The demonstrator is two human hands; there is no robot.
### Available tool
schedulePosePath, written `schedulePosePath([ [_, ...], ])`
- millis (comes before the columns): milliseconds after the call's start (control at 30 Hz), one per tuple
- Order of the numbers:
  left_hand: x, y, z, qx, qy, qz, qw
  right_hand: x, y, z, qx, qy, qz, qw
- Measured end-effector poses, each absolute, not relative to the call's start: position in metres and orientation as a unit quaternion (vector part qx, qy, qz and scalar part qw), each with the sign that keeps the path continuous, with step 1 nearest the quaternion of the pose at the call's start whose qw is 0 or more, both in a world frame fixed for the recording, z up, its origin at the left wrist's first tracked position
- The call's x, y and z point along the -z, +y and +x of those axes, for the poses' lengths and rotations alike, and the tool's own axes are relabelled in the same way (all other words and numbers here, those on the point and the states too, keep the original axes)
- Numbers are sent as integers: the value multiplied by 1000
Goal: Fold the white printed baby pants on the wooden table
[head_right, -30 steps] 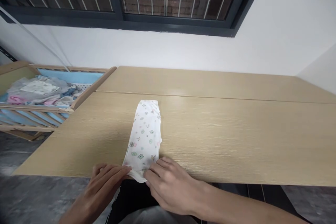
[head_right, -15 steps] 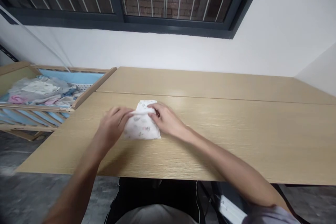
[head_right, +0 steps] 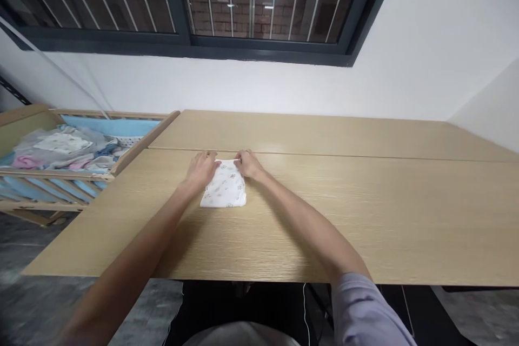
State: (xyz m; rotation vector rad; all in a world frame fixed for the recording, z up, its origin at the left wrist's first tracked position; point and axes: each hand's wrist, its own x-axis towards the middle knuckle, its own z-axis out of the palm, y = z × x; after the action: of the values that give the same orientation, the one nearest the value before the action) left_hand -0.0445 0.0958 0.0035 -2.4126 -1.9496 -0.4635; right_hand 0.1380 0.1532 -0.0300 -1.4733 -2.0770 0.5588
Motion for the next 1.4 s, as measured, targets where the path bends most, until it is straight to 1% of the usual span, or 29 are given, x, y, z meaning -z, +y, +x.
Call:
schedulePosePath([
  [100, 1, 38, -39, 132, -600, -788, 49, 16, 133, 139, -127, -826, -477, 272],
  [167, 14, -4, -34, 132, -577, -802, 79, 7, 115, 134, -100, -888, -383, 235],
  [300, 54, -55, -24, 132, -574, -798, 126, 5, 82, 110, -122, -967, -180, 130],
  [400, 76, -61, -19, 117, -595, -782, 147, 18, 71, 97, -153, -978, -112, 84],
  [533, 79, -57, -20, 117, -602, -774, 155, 40, 77, 97, -217, -965, -141, 32],
  [633, 75, -57, -23, 130, -596, -779, 146, 50, 94, 102, -229, -958, -170, 26],
  [867, 76, -56, -25, 141, -602, -774, 133, 58, 155, 113, -157, -958, -236, 37],
  [967, 76, -55, -25, 139, -603, -774, 132, 59, 177, 118, -133, -961, -240, 39],
  [1100, 76, -55, -24, 142, -609, -770, 125, 62, 195, 120, -105, -962, -246, 62],
  [1300, 71, -52, -25, 130, -609, -775, 105, 59, 194, 119, -92, -958, -261, 71],
  [1400, 66, -49, -34, 132, -599, -785, 86, 47, 170, 125, -69, -954, -265, 121],
])
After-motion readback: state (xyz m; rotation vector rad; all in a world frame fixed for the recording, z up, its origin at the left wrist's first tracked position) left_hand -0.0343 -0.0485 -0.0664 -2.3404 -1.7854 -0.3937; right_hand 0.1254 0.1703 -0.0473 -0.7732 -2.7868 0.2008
